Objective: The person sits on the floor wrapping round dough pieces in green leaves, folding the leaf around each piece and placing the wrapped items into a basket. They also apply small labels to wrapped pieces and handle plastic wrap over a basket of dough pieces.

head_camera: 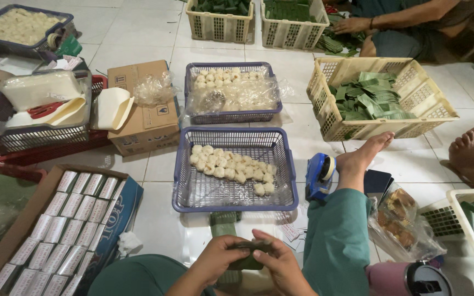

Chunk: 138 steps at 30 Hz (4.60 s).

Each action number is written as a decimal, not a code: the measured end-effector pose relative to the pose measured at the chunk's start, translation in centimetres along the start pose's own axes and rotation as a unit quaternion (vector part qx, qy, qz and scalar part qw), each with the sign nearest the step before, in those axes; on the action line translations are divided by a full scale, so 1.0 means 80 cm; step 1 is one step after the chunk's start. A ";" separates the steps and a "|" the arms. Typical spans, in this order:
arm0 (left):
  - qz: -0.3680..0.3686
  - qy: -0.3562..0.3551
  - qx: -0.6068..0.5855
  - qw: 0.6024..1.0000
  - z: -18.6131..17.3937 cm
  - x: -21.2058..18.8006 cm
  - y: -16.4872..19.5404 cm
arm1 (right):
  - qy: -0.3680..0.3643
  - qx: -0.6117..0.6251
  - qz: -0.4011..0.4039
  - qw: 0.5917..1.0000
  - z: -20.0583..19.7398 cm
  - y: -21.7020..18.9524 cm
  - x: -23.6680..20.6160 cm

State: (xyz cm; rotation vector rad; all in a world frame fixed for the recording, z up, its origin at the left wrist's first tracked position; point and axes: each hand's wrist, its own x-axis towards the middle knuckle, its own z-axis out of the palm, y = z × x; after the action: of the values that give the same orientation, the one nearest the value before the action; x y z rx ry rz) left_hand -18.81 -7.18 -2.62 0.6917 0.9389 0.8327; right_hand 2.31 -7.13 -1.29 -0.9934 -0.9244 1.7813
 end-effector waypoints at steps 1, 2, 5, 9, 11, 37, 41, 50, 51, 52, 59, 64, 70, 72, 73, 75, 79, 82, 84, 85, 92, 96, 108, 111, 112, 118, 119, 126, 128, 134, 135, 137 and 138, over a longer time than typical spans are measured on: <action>-0.002 -0.002 0.005 1.000 -0.001 0.001 -0.002 | -0.033 -0.104 -0.089 0.990 0.000 -0.010 0.003; 0.002 0.003 0.013 1.000 -0.001 0.003 -0.004 | -0.067 -0.206 -0.176 0.960 0.002 -0.020 0.005; 0.000 0.031 0.015 0.999 0.003 0.005 -0.002 | 0.006 -0.441 -0.254 0.861 0.014 -0.043 0.005; -0.056 0.068 -0.098 0.991 0.007 0.003 0.017 | -0.016 -0.579 -0.475 0.662 0.034 -0.065 -0.007; -0.060 0.063 -0.135 0.987 0.007 -0.001 0.025 | -0.023 -0.619 -0.540 0.570 0.043 -0.071 -0.014; 0.037 -0.011 -0.021 0.999 -0.014 0.010 -0.023 | -0.028 -0.259 0.034 0.965 -0.020 0.029 0.027; -0.021 -0.003 0.002 1.000 -0.017 0.007 -0.023 | -0.030 -0.128 0.103 0.986 -0.028 0.032 0.033; -0.070 -0.020 -0.042 0.996 -0.012 0.011 -0.044 | -0.004 -0.101 0.126 0.987 -0.031 0.050 0.028; -0.064 -0.015 -0.067 0.996 -0.012 0.013 -0.046 | -0.010 -0.091 0.131 0.987 -0.030 0.051 0.028; -0.059 -0.011 -0.092 0.994 -0.012 0.015 -0.048 | -0.015 -0.080 0.137 0.987 -0.028 0.051 0.027; -0.032 -0.031 -0.085 0.995 -0.022 0.021 -0.056 | -0.004 -0.014 0.200 0.980 -0.027 0.048 0.025; -0.031 -0.057 -0.050 0.997 -0.027 0.020 -0.058 | 0.019 -0.048 0.194 0.980 -0.030 0.050 0.027; -0.107 -0.093 -0.068 0.988 -0.039 0.023 -0.046 | 0.043 -0.076 0.215 0.973 -0.031 0.047 0.025; -0.098 -0.085 -0.093 0.987 -0.036 0.023 -0.046 | 0.038 -0.046 0.217 0.974 -0.029 0.046 0.024; -0.094 -0.082 -0.106 0.987 -0.034 0.023 -0.047 | 0.027 -0.021 0.213 0.977 -0.029 0.046 0.024; -0.086 -0.067 -0.104 0.989 -0.027 0.022 -0.048 | 0.011 0.006 0.209 0.978 -0.028 0.047 0.024; -0.096 -0.037 -0.078 0.992 -0.031 0.020 -0.040 | 0.006 0.003 0.207 0.978 -0.034 0.054 0.028; -0.101 0.115 0.095 0.984 -0.066 0.026 -0.009 | 0.038 -0.006 0.210 0.977 -0.047 0.065 0.033; -0.099 0.299 0.352 0.881 -0.091 0.030 0.012 | 0.049 0.004 0.209 0.977 -0.054 0.074 0.039; -0.127 0.359 0.442 0.812 -0.100 0.030 0.018 | 0.046 0.013 0.208 0.977 -0.059 0.077 0.040; -0.192 0.396 0.487 0.755 -0.122 0.032 0.028 | 0.036 -0.020 0.190 0.981 -0.072 0.084 0.046; -0.205 0.371 0.445 0.789 -0.139 0.038 0.026 | 0.039 -0.034 0.206 0.977 -0.079 0.084 0.043; 0.088 0.200 0.593 0.775 0.004 -0.029 0.019 | 0.013 0.139 0.245 0.959 -0.045 0.084 0.047; 0.233 0.145 0.565 0.778 0.026 -0.042 0.009 | 0.007 0.162 0.216 0.963 -0.035 0.075 0.047; 0.272 0.142 0.554 0.774 0.025 -0.040 0.003 | 0.007 0.164 0.207 0.964 -0.033 0.072 0.047; 0.246 0.235 0.337 0.878 0.002 0.007 -0.052 | 0.002 0.128 0.190 0.973 -0.031 0.065 0.040; 0.183 0.273 0.282 0.901 -0.001 0.016 -0.059 | 0.003 0.117 0.189 0.975 -0.030 0.066 0.038; -0.031 0.193 0.042 0.980 -0.027 0.025 -0.056 | 0.011 0.112 0.188 0.976 -0.018 0.064 0.034; -0.018 0.150 0.016 0.988 -0.028 0.020 -0.051 | 0.004 0.113 0.193 0.975 -0.016 0.060 0.034; 0.055 0.133 0.093 0.985 -0.020 0.020 -0.044 | -0.027 0.147 0.154 0.977 -0.005 0.045 0.026; 0.049 0.138 0.095 0.985 -0.019 0.019 -0.043 | -0.037 0.120 0.147 0.981 -0.003 0.042 0.023; 0.039 0.147 0.100 0.983 -0.019 0.016 -0.039 | -0.057 0.066 0.130 0.988 0.000 0.038 0.019; 0.029 0.137 0.080 0.987 -0.019 0.014 -0.037 | -0.057 0.061 0.131 0.988 0.000 0.036 0.019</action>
State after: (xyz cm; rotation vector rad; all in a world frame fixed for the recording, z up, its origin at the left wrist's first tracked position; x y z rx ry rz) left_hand -18.89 -7.52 -6.07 0.7580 1.2488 0.9250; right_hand 0.89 -6.74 -4.22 -0.9783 -0.7697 2.1082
